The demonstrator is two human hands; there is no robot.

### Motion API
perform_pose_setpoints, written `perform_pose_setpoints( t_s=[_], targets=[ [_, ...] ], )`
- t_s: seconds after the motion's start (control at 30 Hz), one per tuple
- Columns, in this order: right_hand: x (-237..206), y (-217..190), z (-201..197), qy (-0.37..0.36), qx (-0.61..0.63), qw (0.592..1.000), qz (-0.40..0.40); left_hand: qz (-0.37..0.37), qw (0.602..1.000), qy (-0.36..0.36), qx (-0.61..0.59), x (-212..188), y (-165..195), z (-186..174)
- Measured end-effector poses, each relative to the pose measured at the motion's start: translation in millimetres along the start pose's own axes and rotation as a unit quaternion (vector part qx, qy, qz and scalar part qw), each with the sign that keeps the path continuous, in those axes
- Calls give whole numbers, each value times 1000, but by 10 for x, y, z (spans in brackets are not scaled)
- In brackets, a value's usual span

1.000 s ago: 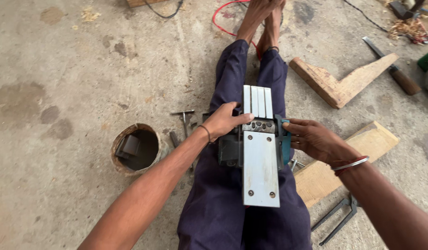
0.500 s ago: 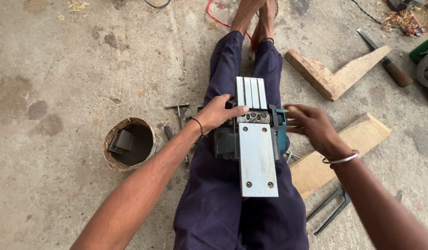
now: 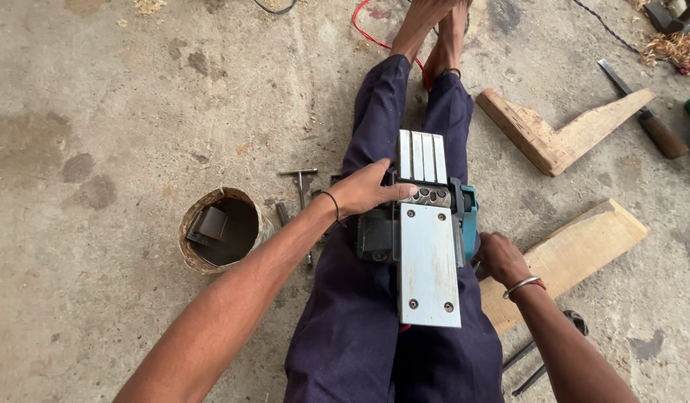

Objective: The person sits on the floor and assembles an electric planer. They attach a metal base plate to the motor housing, insert a small metal blade into the cutter head, and tighten the securing screws using a T-handle wrench.

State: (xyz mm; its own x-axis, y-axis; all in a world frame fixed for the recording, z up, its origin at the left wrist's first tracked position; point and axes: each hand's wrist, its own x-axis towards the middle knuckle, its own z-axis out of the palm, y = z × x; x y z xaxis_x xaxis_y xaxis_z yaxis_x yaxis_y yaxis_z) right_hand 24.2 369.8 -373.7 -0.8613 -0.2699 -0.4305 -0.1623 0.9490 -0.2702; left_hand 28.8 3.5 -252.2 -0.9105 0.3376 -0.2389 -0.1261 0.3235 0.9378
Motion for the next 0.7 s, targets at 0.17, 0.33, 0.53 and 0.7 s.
perform_pose_setpoints(
  t_s=[0.17, 0.33, 0.53, 0.7],
  targets=[
    [-80, -52, 114, 32, -102, 993, -50, -20, 1000, -15, -10, 65, 49, -15],
    [-289, -280, -417, 163, 134, 977, -22, -34, 998, -12, 47, 120, 47, -37],
    [-619, -872, -1637, 316, 315, 894, -42, -25, 1000, 6, -7, 25, 54, 19],
    [-834, -1542, -1910, 242, 289, 909, -179, -15, 1000, 23, 2, -147, 135, 51]
  ],
)
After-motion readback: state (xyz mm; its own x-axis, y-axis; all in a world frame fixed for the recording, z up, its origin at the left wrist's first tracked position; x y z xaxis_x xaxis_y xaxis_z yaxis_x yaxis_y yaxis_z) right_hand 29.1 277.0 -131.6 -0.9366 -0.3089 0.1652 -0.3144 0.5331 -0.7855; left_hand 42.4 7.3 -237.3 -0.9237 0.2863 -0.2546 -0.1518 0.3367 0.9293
